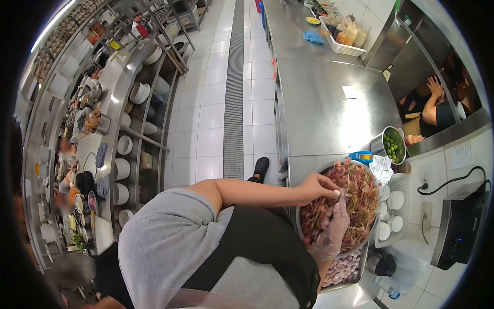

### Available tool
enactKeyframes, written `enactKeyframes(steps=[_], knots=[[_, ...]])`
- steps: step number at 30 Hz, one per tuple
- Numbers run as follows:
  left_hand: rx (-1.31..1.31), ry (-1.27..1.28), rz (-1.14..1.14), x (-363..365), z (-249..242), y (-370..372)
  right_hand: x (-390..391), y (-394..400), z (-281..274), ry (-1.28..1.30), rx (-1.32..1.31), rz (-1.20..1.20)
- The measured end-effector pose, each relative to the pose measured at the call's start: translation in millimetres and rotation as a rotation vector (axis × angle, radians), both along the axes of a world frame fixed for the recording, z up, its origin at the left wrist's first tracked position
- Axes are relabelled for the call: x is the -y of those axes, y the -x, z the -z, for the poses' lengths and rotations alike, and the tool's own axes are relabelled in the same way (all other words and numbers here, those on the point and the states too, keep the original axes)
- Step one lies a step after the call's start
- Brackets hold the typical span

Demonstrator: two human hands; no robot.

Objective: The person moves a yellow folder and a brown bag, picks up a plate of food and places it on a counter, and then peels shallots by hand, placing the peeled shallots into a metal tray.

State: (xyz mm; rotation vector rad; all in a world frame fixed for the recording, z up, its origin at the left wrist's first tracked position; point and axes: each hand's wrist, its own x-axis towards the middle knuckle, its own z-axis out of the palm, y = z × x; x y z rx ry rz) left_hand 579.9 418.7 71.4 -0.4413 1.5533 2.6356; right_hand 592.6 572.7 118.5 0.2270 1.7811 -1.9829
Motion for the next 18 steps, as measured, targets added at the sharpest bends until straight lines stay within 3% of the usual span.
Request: enactKeyframes(steps=[3,5,8,11,16,18], knots=[[0.034,-0.098,0.117,6,-4,0,-1,-3,-10,0.185,0.161,0.072],[0.065,-0.462,0.234,6,12,6,-2,-4,-14,0.216,0.192,0.046],[0.101,-0.629,0.331,8,10,7,-2,-5,-11,0.197,0.207,0.08],[0.101,-0.683,0.344,9,3,4,8,-10,-20,0.207,0.105,0.247],[0.078,-0.618,0.322,14,4,5,-10,-3,-19,0.106,-0.032,0.244],[0.077,-0.587,0.303,15,4,5,-13,-8,-31,-0.195,-0.224,0.101]])
